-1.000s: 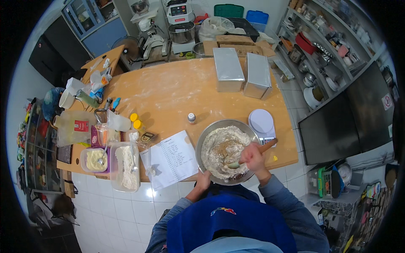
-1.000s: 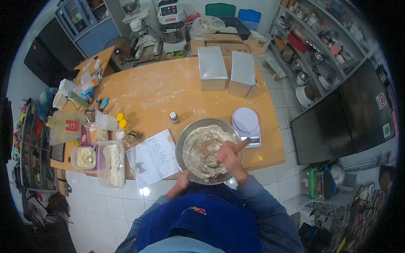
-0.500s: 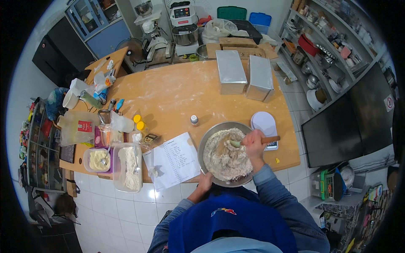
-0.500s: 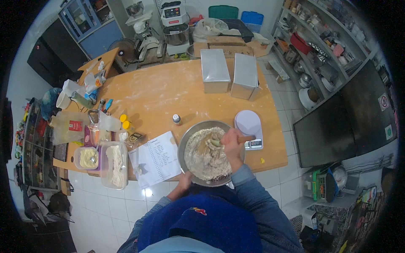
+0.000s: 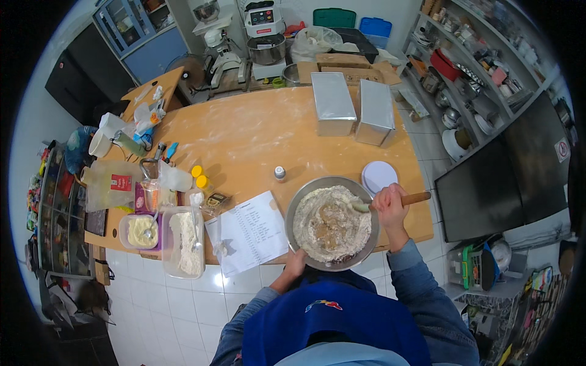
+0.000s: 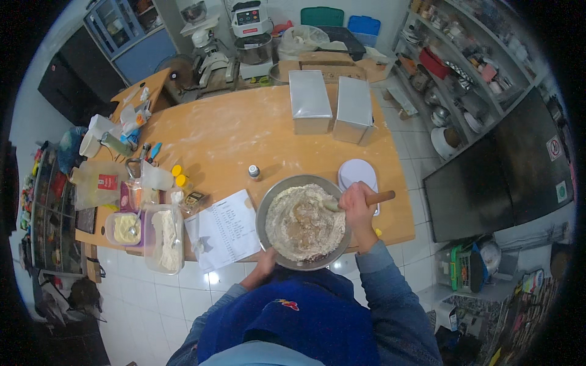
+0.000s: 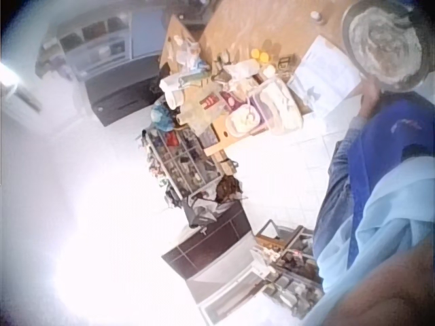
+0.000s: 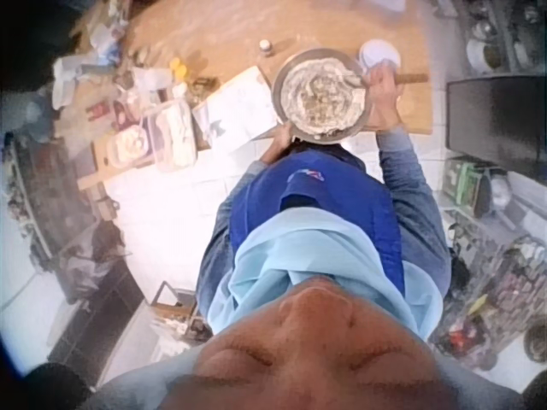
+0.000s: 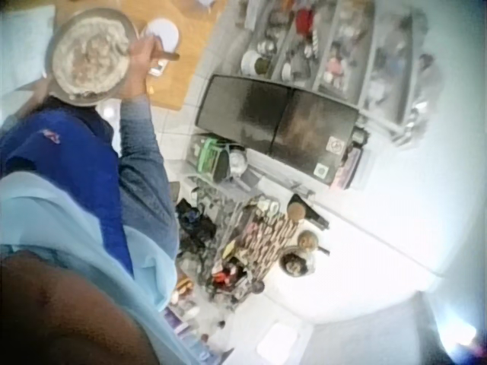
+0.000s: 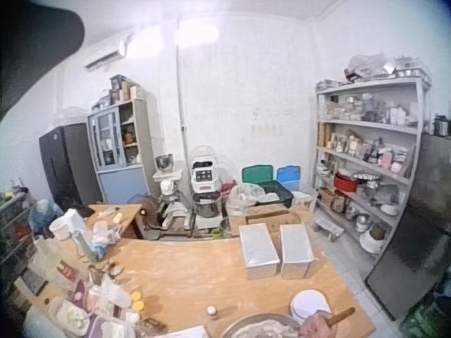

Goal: The person adds powder from a yellow container into a spoon and pours it into a mixing bowl containing ingredients, refers to a notebook, and kemudian mixes the ingredients in the bowl using a wooden spatula.

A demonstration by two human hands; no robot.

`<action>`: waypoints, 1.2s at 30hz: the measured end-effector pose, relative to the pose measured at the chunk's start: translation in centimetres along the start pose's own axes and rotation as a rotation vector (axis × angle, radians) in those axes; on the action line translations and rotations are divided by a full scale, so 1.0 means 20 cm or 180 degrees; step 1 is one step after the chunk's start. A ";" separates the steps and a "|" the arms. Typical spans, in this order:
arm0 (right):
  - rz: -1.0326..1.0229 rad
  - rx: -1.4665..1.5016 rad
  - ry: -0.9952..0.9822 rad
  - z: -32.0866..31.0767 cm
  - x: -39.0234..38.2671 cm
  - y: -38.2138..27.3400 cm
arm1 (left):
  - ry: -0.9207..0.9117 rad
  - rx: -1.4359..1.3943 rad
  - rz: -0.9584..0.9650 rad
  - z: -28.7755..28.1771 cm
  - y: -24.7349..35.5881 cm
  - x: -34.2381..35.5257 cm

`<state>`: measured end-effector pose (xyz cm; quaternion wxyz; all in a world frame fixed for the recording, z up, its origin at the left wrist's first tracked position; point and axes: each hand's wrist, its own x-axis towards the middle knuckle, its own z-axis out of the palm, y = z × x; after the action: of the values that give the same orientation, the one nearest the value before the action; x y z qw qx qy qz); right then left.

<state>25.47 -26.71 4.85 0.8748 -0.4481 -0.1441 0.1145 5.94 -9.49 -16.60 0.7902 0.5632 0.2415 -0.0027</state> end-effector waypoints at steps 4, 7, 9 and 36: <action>-0.0340 -0.0336 0.0698 -0.05 0.00 0.18 | -0.0123 0.0253 -0.0161 0.01 0.02 0.01; -0.0372 -0.0186 0.0721 0.01 -0.11 0.31 | -0.0080 -0.0071 -0.0287 0.00 -0.03 0.02; -0.0170 -0.0665 0.0045 0.08 -0.17 0.31 | -0.0097 -0.0146 -0.0396 -0.01 -0.03 0.01; 0.0099 0.0186 -0.0800 0.15 0.08 0.04 | -0.0153 -0.0108 -0.0083 0.05 0.18 -0.04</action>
<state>25.89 -23.37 6.06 0.8607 -0.4067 -0.2423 0.1875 6.71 -9.31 -12.87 0.8052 0.5462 0.2298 -0.0225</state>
